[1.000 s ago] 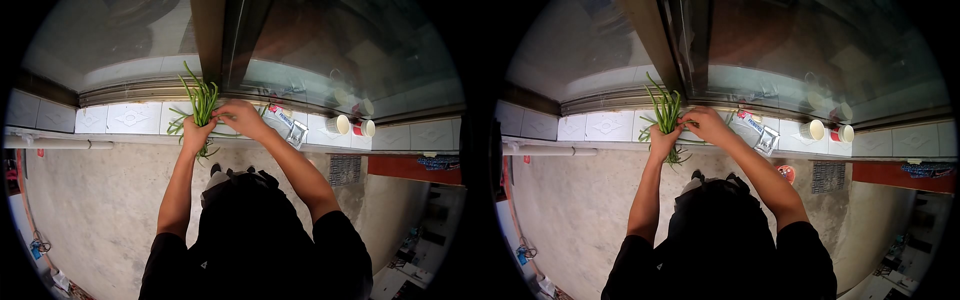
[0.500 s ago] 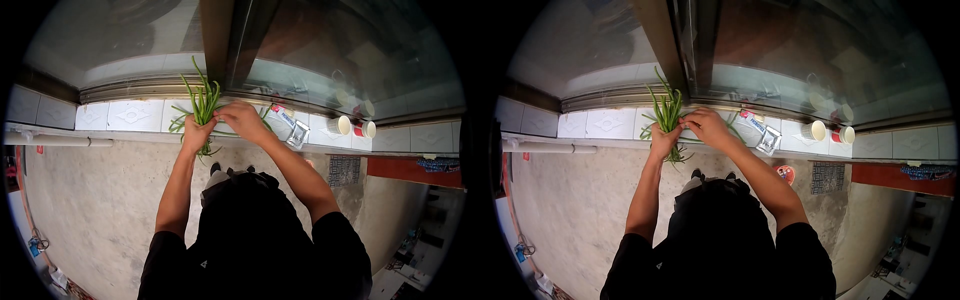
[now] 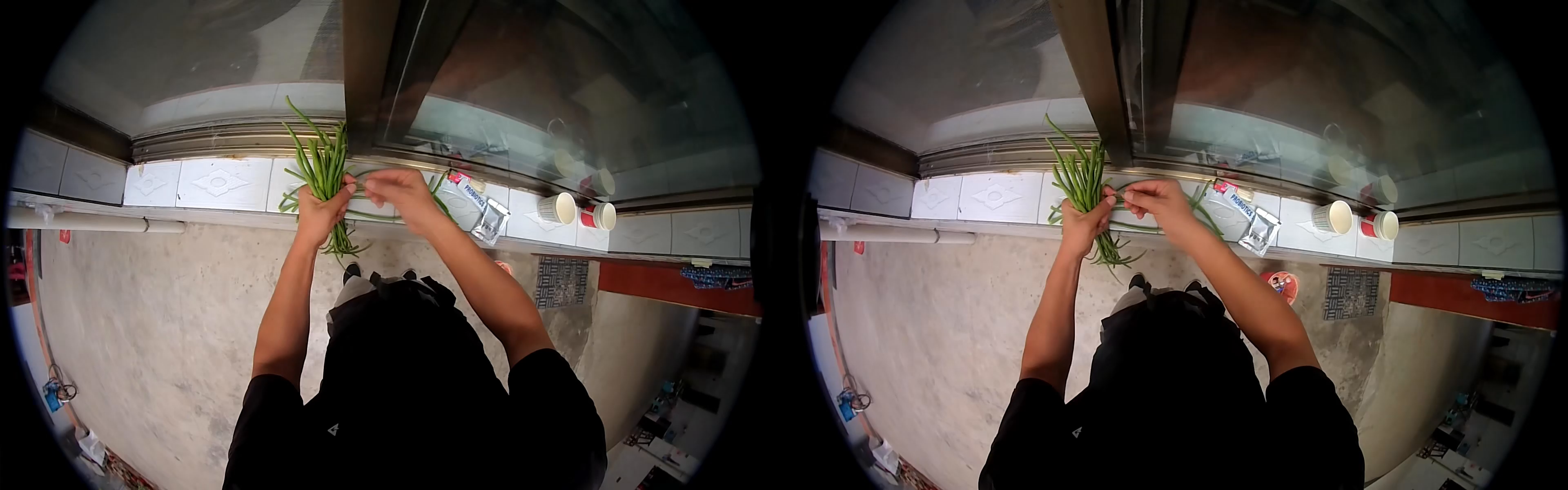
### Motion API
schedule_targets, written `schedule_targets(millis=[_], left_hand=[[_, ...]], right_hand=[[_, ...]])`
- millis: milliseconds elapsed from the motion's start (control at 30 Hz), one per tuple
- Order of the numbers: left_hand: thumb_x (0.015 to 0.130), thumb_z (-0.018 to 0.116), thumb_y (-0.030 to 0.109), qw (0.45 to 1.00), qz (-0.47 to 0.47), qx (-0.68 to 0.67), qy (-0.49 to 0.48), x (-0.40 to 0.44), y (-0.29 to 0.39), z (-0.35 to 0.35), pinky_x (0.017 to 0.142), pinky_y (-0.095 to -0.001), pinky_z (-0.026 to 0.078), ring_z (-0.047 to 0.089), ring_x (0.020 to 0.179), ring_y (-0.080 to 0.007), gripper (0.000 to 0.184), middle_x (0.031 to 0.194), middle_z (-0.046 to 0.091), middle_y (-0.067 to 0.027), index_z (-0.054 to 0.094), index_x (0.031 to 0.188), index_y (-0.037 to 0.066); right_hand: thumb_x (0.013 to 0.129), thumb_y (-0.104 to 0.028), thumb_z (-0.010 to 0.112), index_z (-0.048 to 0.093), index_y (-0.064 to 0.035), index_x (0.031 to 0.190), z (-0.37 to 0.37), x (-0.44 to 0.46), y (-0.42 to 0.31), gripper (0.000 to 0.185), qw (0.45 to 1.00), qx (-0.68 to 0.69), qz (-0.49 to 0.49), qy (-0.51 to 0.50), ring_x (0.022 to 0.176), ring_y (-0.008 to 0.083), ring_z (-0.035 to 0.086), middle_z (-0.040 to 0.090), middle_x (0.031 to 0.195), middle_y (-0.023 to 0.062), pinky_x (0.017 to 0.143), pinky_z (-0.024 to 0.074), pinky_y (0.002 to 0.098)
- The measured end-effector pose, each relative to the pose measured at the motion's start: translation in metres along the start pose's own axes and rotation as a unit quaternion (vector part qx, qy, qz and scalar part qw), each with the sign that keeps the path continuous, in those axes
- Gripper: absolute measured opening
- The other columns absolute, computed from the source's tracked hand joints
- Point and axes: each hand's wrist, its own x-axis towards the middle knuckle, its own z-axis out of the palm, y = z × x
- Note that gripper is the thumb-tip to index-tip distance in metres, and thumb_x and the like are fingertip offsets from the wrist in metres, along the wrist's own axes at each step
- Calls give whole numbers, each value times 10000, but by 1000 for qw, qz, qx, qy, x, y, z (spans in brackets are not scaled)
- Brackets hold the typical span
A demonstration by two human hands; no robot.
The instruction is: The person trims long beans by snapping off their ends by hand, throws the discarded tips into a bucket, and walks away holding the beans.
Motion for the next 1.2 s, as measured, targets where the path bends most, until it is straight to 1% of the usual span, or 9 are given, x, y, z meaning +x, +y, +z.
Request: schedule_targets(millis=[367,467,533,633,667,767,833,1033,1200], left_hand=[[880,693,-9,999,-15,12,-36,2,0,-7,435,-202,303,437,489,-34,113,630,545,36,680,993,-17],[871,701,-17,999,-13,22,-34,2,0,-7,436,-200,307,440,491,-32,113,639,551,40,683,982,-19],[864,706,-25,999,-13,32,-30,3,1,-5,437,-201,313,447,493,-30,105,641,560,40,688,967,-20],[886,679,-28,998,5,53,-23,4,0,0,414,-218,269,401,452,-40,85,604,521,29,664,970,-33],[886,679,-28,998,5,53,-23,4,0,0,414,-218,269,401,452,-40,85,604,521,29,664,970,-33],[869,703,-15,998,-10,51,-23,5,0,-2,442,-201,315,444,494,-29,113,641,574,32,700,981,-21],[873,700,-7,999,-21,33,-20,5,3,0,443,-200,317,447,496,-30,113,645,581,28,702,985,-24],[893,660,-7,999,-3,44,-20,4,4,1,407,-223,269,393,456,-48,196,602,515,15,638,1088,-16],[888,610,-17,999,-23,-36,-9,5,1,-7,401,-230,266,372,447,-62,191,605,505,3,622,1078,-14]], right_hand=[[886,-40,702,717,0,1033,-18,-5,-4,152,997,-66,-40,5,820,97,637,725,928,40,755,492,250],[865,-35,697,704,-12,1031,-24,-3,3,168,974,-211,-83,25,853,162,667,721,967,64,799,519,292],[835,-32,694,685,-20,1030,-17,-8,-7,195,827,-493,-258,79,879,243,678,710,1014,96,828,532,310],[820,-37,691,646,-26,1088,1,-8,-12,273,762,-523,-375,73,886,318,661,688,1047,132,823,544,337],[820,-37,691,646,-26,1088,7,-6,-8,273,762,-523,-375,73,886,318,661,688,1047,132,823,544,337],[837,9,677,603,-24,1153,19,0,7,327,904,-364,-224,24,864,243,677,701,1023,121,788,546,318],[856,75,644,584,-2,1156,20,6,13,316,980,-142,-138,2,862,166,675,707,1002,105,767,546,292],[852,114,628,645,60,1032,12,15,27,189,998,-1,-65,-7,841,159,676,703,941,107,767,555,291],[860,122,610,618,41,987,13,17,25,151,993,-89,-71,11,794,140,668,687,894,92,741,557,273]])
